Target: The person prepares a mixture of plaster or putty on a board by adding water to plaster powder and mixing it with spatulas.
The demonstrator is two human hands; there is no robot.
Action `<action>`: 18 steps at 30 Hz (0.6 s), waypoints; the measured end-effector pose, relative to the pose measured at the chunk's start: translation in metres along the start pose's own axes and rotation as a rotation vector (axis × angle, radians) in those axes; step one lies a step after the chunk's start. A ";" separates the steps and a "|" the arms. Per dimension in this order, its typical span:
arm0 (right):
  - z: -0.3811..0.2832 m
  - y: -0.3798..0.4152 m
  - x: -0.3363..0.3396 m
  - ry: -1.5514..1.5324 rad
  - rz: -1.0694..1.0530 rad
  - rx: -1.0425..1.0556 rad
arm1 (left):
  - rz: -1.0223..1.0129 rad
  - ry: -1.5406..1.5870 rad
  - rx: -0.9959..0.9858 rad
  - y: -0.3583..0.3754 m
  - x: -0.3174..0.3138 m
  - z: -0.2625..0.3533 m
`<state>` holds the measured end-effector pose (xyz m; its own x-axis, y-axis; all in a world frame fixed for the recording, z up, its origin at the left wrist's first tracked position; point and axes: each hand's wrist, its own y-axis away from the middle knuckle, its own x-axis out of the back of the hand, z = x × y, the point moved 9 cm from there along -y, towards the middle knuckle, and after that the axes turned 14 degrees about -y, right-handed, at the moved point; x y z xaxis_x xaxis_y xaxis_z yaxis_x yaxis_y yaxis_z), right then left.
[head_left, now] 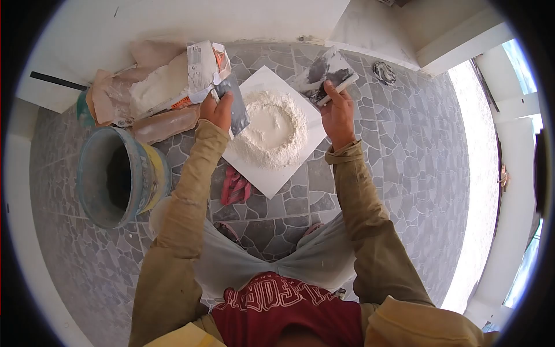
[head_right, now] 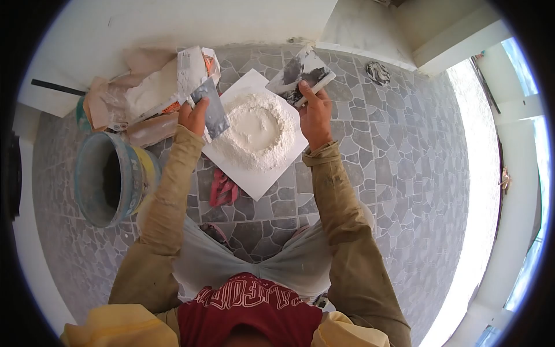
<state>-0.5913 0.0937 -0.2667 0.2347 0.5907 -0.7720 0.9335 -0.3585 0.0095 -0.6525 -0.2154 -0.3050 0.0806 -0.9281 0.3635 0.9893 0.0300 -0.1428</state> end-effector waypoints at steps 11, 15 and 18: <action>0.077 0.035 0.009 0.084 0.090 -0.268 | -0.345 -0.609 -0.404 0.104 -0.100 0.081; 0.083 0.048 0.008 0.055 0.193 -0.227 | -0.397 -0.633 -0.307 0.094 -0.105 0.062; 0.081 0.053 0.015 0.140 0.236 -0.283 | -0.443 -0.639 -0.310 0.115 -0.115 0.061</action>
<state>-0.5604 0.0244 -0.3292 0.4682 0.6155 -0.6340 0.8828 -0.2944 0.3660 -0.5407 -0.0824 -0.3070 -0.1621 -0.4378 0.8843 0.8749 -0.4783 -0.0764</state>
